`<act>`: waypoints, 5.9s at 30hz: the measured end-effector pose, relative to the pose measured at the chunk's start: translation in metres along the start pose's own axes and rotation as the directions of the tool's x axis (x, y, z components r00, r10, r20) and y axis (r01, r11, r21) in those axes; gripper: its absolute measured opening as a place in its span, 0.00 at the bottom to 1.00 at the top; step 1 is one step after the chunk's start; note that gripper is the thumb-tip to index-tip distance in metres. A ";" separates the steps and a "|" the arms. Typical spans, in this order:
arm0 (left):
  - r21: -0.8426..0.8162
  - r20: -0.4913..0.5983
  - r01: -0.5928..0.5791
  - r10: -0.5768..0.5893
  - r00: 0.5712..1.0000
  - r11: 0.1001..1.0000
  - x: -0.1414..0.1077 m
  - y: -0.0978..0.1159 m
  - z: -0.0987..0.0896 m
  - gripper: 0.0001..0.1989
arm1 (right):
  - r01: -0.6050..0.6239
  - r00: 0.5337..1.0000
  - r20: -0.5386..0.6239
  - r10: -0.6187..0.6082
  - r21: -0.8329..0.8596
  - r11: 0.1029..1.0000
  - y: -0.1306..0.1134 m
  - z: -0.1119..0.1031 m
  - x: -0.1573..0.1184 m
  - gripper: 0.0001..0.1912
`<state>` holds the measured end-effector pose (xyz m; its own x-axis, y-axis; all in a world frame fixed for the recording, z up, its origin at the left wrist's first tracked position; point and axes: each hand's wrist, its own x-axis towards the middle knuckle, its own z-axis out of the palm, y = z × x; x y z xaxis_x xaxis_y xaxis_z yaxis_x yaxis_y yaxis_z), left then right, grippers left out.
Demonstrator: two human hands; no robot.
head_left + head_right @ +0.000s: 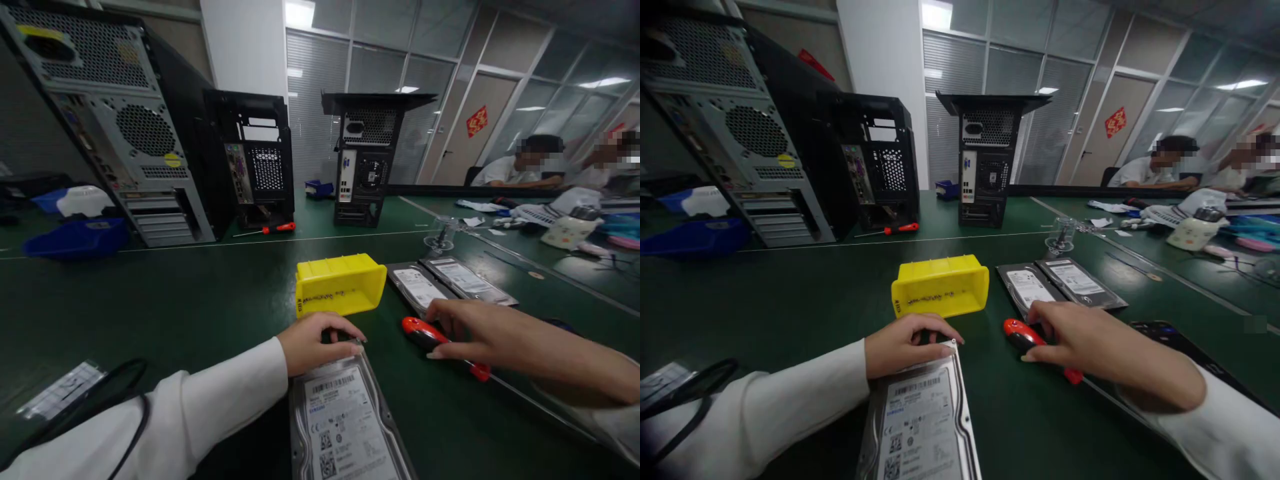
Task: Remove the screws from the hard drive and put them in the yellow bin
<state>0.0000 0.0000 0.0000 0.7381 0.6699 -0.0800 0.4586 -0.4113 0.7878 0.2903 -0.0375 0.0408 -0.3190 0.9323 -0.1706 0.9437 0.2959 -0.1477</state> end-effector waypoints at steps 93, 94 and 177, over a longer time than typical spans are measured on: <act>-0.093 -0.029 -0.165 0.163 0.986 0.982 0.001 -0.014 0.010 0.15 | 0.667 0.724 -0.650 -0.232 0.745 -0.006 -0.090 -0.054 0.053 0.11; -0.096 -0.028 -0.164 0.162 0.986 0.982 0.001 -0.015 0.010 0.15 | 0.662 0.730 -0.645 -0.224 0.750 -0.003 -0.091 -0.053 0.054 0.12; -0.045 -0.048 -0.043 0.041 0.998 0.998 -0.010 -0.006 0.010 0.17 | 0.788 0.601 -0.578 -0.552 0.546 0.287 -0.082 -0.091 0.045 0.12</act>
<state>-0.0056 -0.0105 -0.0099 0.7321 0.6810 -0.0183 0.4032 -0.4115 0.8174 0.2065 -0.0009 0.1344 -0.6622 0.5175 0.5419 -0.0282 0.7055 -0.7082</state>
